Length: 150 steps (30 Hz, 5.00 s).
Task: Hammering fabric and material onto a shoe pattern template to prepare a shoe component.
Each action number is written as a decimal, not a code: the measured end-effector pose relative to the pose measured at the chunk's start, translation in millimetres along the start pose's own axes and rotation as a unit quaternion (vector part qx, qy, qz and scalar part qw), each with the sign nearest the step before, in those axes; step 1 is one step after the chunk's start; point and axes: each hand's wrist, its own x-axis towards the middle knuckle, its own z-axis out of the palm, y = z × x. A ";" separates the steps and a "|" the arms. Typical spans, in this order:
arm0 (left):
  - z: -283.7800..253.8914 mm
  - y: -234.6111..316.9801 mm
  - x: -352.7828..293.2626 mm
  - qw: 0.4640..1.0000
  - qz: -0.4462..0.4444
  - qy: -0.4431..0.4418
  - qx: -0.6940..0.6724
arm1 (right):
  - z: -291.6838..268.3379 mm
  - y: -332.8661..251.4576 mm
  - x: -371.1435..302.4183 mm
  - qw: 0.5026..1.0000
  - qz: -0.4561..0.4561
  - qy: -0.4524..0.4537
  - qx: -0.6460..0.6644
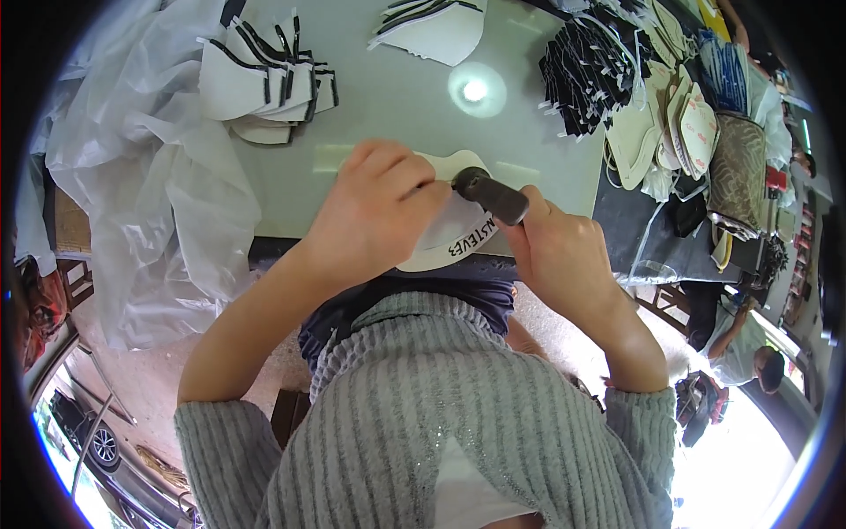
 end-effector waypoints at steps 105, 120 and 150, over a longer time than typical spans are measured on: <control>-9.9 19.6 -31.0 0.983 -0.162 0.088 -0.018 | 9.5 -18.7 10.8 0.997 -0.030 0.018 0.064; -6.9 21.7 -36.5 0.991 -0.081 0.063 0.091 | 5.4 -15.5 12.9 0.994 -0.024 0.018 0.102; -5.2 18.5 -38.4 0.989 -0.051 0.084 0.113 | -6.8 -29.0 16.6 0.992 -0.048 0.035 0.115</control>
